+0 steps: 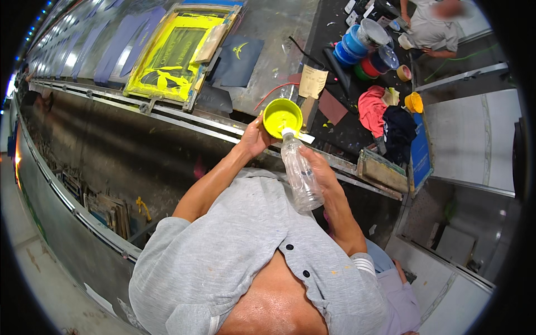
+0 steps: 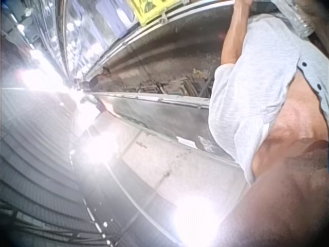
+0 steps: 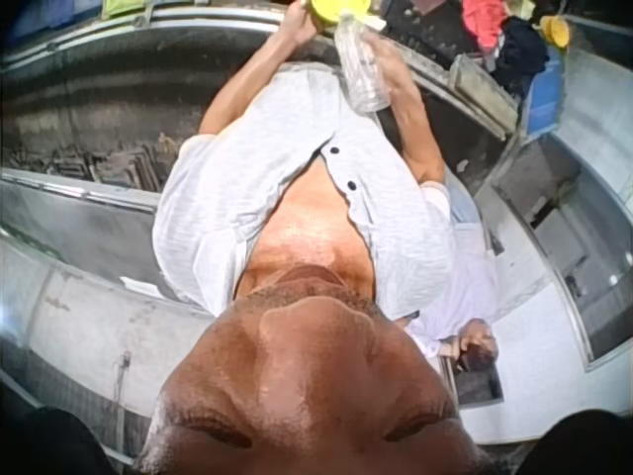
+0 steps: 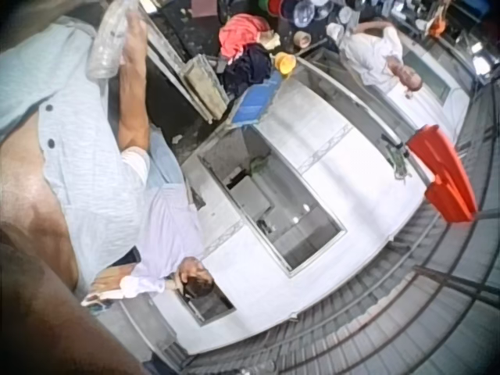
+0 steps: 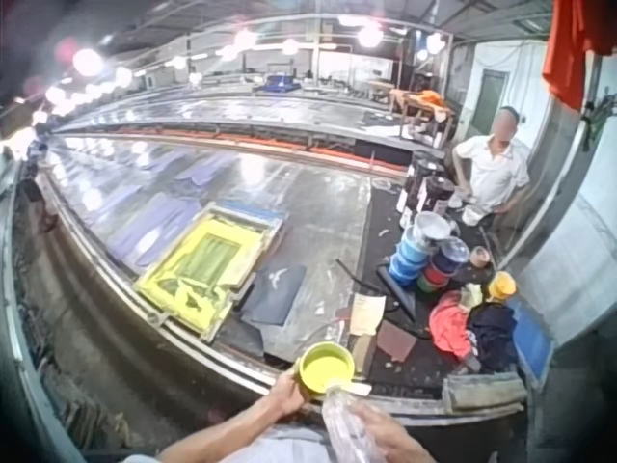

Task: The person performs screen printing on fabric pieces using a squeegee and neon yellow ink. They repeatedly pull ink across a screen, lift the screen to reveal printed fabric, and replenish ink from a cup. The person also mixes ink in a cup and wipes the squeegee with a cloth.

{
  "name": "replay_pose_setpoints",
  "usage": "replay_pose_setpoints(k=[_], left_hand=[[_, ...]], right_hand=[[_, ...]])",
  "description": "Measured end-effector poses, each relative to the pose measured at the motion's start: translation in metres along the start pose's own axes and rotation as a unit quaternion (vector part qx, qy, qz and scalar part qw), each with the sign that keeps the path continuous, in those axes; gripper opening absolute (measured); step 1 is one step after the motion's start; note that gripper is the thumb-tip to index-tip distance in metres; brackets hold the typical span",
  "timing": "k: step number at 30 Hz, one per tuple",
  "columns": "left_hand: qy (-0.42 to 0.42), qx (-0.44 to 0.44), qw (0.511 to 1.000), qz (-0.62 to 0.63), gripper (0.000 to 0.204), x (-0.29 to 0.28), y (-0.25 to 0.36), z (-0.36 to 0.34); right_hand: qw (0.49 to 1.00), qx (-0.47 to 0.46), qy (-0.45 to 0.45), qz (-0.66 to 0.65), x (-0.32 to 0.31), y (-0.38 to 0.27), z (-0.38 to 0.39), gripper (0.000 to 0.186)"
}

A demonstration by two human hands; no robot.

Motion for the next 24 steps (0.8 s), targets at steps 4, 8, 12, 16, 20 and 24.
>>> replay_pose_setpoints(k=[4,8,12,16,20,24], left_hand=[[0.016,-0.005,1.000,-0.005,0.049,-0.002,-0.003,-0.003],[0.001,-0.012,1.000,0.010,0.050,0.005,-0.007,-0.010],[-0.013,-0.010,0.999,0.036,0.049,0.006,-0.018,-0.031],[0.000,-0.018,0.999,0.042,0.046,0.014,-0.013,-0.034],[-0.037,-0.036,0.998,0.041,0.044,0.033,-0.015,-0.049],[-0.111,-0.043,0.989,0.091,0.047,0.058,-0.012,-0.060]], right_hand=[[1.000,-0.010,-0.015,-0.019,-0.002,0.001,-0.001,0.031],[0.999,-0.017,0.000,-0.044,-0.011,-0.006,-0.001,0.031],[0.998,-0.034,-0.009,-0.045,-0.025,-0.020,0.007,0.028],[0.985,-0.073,-0.026,0.151,-0.028,-0.041,0.016,0.031],[0.941,-0.160,-0.018,0.299,-0.022,-0.087,0.050,0.048],[0.852,-0.302,0.137,0.404,-0.056,-0.150,0.101,0.063]])
Point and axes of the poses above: each hand's wrist, its own z-axis away from the middle knuckle, its own x-axis out of the palm, y = z × x, the point moved 10 cm from there along -z, towards the middle knuckle, and after that the axes turned 8 degrees about -y, right-handed, at the moved point
